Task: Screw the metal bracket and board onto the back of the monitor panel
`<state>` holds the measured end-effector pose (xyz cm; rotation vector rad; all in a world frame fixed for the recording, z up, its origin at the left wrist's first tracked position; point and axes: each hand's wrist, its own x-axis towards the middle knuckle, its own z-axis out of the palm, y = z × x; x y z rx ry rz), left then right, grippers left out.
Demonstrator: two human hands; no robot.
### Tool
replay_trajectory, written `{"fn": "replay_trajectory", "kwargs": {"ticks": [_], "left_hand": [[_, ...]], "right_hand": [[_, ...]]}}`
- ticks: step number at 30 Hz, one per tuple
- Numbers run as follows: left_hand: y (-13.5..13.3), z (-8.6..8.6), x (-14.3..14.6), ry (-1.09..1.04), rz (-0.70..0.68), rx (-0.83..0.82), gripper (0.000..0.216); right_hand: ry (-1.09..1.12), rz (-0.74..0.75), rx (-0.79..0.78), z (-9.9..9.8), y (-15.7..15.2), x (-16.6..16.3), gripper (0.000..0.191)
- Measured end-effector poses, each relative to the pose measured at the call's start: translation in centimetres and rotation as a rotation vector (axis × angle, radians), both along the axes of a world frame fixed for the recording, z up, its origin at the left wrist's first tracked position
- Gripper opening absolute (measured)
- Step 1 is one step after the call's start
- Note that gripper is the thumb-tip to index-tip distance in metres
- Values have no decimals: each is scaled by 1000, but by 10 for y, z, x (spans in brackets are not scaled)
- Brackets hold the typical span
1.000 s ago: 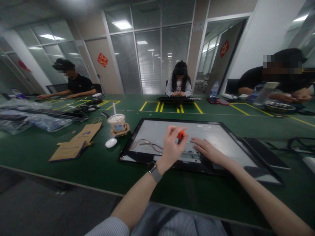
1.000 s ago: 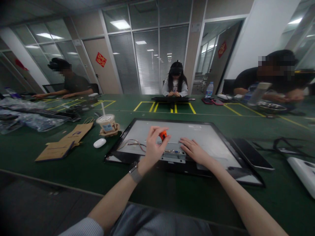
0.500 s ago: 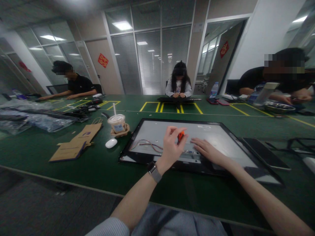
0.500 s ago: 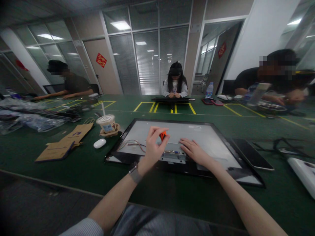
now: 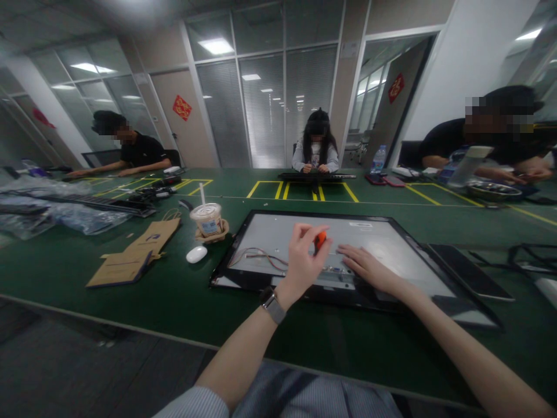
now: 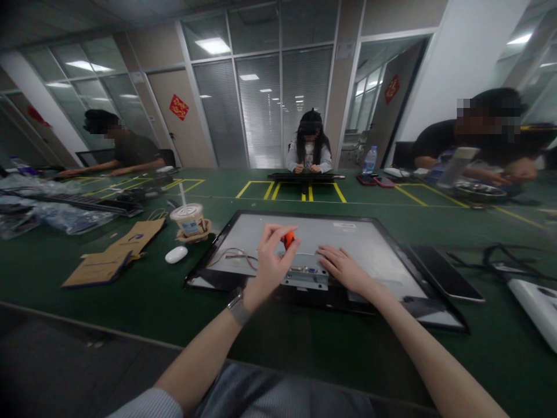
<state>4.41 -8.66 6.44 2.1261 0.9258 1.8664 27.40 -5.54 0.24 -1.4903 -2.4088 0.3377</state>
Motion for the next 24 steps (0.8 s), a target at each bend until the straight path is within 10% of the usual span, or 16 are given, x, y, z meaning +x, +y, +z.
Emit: {"fn": "replay_trajectory", "kwargs": {"ticks": [24], "left_hand": [[0,0,0,-4,-17,-8,23]], "right_hand": [[12,6,31,-3,2,1,61]]}}
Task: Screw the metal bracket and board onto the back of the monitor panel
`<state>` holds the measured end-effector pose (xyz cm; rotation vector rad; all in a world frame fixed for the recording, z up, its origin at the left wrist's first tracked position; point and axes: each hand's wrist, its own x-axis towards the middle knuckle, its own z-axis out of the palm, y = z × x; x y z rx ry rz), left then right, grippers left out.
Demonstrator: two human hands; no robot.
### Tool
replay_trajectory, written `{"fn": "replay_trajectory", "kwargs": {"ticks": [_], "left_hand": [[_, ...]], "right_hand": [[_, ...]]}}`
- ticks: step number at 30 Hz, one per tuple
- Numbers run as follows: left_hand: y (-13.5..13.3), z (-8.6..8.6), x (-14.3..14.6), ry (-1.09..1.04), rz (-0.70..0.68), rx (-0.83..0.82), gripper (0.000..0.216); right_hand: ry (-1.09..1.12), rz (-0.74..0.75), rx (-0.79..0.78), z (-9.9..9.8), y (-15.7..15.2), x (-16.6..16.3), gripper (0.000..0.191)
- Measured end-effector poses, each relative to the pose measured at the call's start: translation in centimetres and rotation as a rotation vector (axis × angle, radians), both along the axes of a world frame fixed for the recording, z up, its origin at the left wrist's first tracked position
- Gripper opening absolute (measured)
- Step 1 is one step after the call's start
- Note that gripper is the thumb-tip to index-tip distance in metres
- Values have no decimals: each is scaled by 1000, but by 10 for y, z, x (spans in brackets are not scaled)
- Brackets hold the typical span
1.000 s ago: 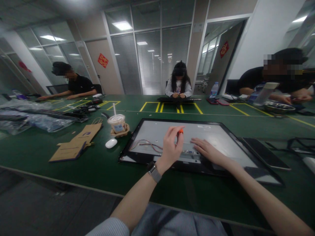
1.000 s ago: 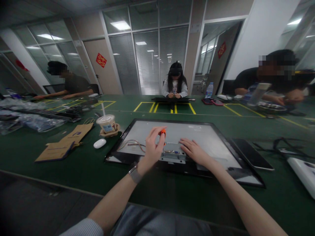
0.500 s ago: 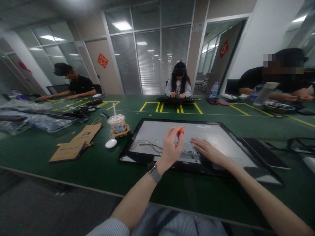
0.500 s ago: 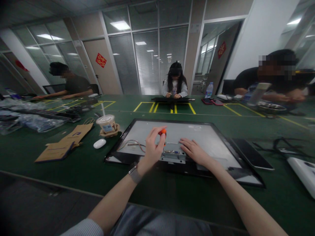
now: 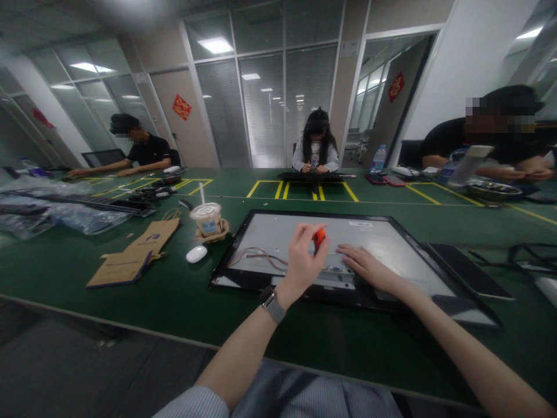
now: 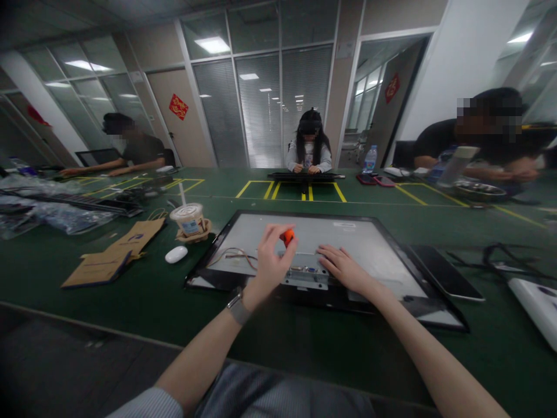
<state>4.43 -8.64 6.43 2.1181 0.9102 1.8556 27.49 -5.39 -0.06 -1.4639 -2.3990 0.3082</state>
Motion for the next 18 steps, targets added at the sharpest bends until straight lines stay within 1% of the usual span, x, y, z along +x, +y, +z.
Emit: {"fn": "replay_trajectory", "kwargs": {"ticks": [3,8,14,18], "left_hand": [[0,1,0,-1,1,3,22],[-1,0,-2,35,-76,-19,30],[1,-1,0,41,3,-25,26],[1,-1,0,35,-13,-34,26]], "right_hand": [[0,-2,-6,0,0,0,61],[2,-1,-8,-1,1,0,60],[-10,-2,-23,1,0,0,62],[-8,-1,-17,0,0,0,61]]}}
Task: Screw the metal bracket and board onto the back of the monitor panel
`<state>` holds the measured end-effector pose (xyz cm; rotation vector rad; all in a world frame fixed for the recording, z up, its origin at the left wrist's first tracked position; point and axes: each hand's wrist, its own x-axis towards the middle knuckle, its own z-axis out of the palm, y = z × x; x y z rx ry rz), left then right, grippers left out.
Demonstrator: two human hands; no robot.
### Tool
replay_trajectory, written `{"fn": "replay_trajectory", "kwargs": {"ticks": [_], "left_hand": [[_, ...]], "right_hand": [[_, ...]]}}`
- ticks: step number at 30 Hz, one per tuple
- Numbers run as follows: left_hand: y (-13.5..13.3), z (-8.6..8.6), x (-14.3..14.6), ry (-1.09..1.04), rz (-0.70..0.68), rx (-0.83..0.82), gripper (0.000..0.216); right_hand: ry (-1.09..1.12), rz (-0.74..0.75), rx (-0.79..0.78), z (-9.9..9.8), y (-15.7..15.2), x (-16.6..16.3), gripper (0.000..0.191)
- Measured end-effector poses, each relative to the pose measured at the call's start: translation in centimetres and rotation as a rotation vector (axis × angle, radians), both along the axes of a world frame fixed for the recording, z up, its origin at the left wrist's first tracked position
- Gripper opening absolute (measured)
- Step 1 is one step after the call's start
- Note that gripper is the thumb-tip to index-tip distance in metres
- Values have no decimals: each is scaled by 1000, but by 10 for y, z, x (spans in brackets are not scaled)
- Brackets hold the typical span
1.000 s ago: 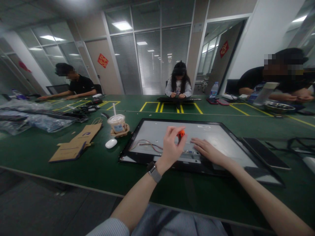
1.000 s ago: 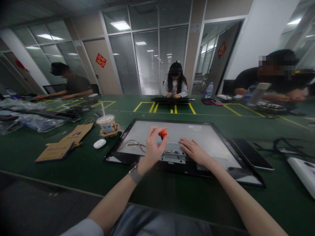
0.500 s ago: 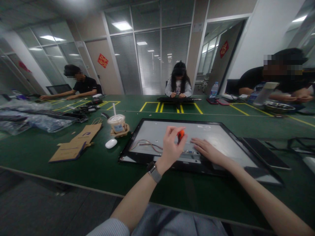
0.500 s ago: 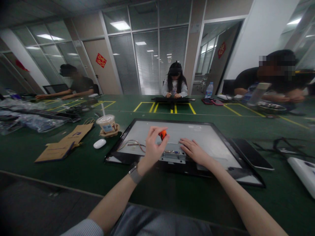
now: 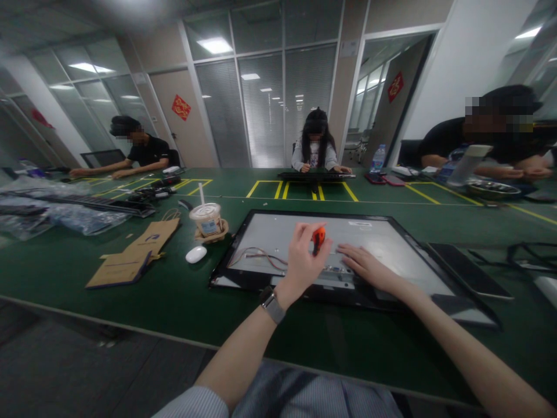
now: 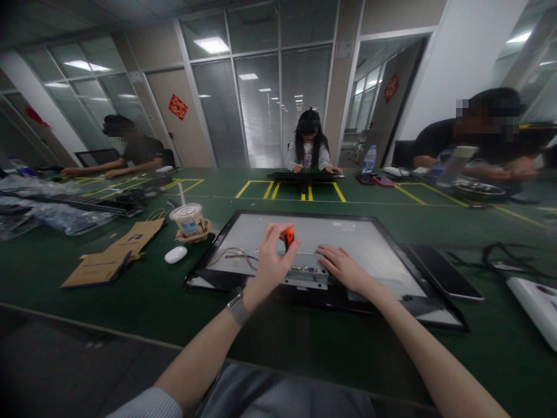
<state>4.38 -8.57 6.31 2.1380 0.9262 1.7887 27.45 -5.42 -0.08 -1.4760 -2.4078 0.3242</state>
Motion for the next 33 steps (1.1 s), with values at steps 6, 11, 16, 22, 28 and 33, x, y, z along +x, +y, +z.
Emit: {"fn": "replay_trajectory", "kwargs": {"ticks": [6,11,16,22,28,33], "left_hand": [[1,-4,0,-36,-48,-42,26],[3,-4,2,-16,2,24,26],[0,0,0,13,-13,0,29],[4,-4,0,-18,-4,-38,35],[6,-6,2,-28,76,3,32],[6,-5,1,-35,80,7,28]], "right_hand": [[1,1,9,-3,2,1,62],[-1,-1,5,-3,3,1,62],[4,1,1,-1,1,1,63],[7,-4,-12,1,0,0,62],[12,-3,-10,-1,2,1,62],[3,0,9,-3,3,2,61]]}}
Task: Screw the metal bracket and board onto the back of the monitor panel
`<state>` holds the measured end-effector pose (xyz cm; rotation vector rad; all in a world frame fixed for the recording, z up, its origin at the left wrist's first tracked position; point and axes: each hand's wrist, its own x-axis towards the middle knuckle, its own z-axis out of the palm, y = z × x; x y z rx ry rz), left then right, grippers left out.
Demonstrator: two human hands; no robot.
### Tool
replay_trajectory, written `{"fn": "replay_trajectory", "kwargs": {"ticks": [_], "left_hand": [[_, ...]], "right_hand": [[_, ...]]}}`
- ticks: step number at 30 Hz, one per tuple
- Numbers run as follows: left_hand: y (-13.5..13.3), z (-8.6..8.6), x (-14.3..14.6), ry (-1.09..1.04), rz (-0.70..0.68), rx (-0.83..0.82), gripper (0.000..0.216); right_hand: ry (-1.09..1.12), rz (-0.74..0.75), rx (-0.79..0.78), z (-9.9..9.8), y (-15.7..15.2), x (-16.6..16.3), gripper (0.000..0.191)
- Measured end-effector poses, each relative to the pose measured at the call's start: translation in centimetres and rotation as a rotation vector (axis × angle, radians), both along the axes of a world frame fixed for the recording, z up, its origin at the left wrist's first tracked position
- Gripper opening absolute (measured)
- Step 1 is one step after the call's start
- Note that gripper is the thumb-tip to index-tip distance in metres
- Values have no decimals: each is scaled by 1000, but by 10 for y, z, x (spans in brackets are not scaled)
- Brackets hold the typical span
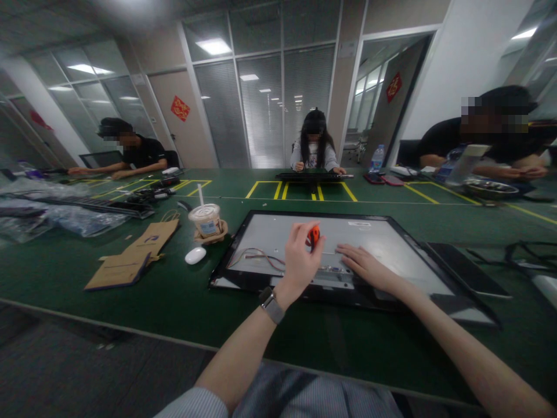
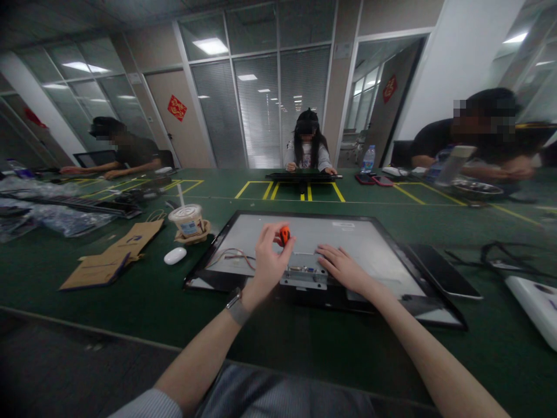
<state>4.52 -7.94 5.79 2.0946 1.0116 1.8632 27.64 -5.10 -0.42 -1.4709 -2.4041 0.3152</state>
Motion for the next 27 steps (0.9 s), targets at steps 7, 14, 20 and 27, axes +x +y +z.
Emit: {"fn": "replay_trajectory", "kwargs": {"ticks": [7,14,20,27], "left_hand": [[-3,2,-1,42,-57,-30,36],[0,-1,1,38,-19,7,31],[1,-3,0,37,3,49,31],[0,-2,0,42,41,68,29]], "right_hand": [[-9,2,-13,1,-1,0,61],[-10,-10,-7,3,-1,-2,62],[-10,-9,-16,5,-3,-3,60],[1,-10,-5,3,-2,-2,60]]}}
